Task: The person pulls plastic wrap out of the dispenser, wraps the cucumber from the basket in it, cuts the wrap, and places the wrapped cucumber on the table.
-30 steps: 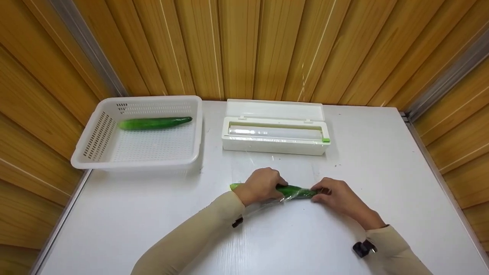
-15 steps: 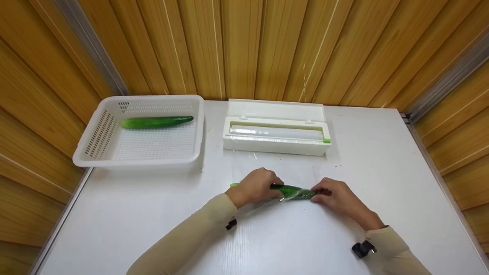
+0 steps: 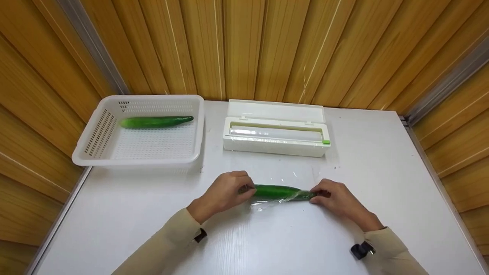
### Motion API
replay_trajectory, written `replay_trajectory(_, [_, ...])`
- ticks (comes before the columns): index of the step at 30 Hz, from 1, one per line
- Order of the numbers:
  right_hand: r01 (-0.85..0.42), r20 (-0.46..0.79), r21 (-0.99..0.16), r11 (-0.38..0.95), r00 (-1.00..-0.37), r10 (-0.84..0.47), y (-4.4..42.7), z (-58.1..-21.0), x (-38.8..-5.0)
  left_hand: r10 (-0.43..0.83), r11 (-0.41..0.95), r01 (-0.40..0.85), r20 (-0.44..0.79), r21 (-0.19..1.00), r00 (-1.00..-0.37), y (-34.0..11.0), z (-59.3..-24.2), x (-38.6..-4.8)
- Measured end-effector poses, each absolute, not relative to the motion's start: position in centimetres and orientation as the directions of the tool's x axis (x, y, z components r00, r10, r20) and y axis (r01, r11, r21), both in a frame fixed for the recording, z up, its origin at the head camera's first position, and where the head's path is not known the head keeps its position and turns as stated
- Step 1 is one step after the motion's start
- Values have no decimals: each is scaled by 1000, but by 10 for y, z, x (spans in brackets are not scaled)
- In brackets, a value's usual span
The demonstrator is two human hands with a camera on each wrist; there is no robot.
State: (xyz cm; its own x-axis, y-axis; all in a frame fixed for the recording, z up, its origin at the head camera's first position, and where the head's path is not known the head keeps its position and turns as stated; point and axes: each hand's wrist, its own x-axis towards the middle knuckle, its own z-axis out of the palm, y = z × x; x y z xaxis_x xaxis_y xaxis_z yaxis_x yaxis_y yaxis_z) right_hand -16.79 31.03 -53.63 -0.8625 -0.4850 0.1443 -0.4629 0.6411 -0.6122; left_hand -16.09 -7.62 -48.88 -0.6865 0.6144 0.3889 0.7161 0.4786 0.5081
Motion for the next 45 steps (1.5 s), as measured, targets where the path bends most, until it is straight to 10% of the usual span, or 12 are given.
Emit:
replay_trajectory(26, [-469, 137, -615, 633, -855, -500, 309, -535, -168, 687, 504, 778, 371, 375, -624, -95, -506, -132])
replay_trajectory(45, [-547, 202, -577, 606, -815, -543, 309, -531, -169, 554, 532, 679, 398, 506, -731, -100, -492, -149])
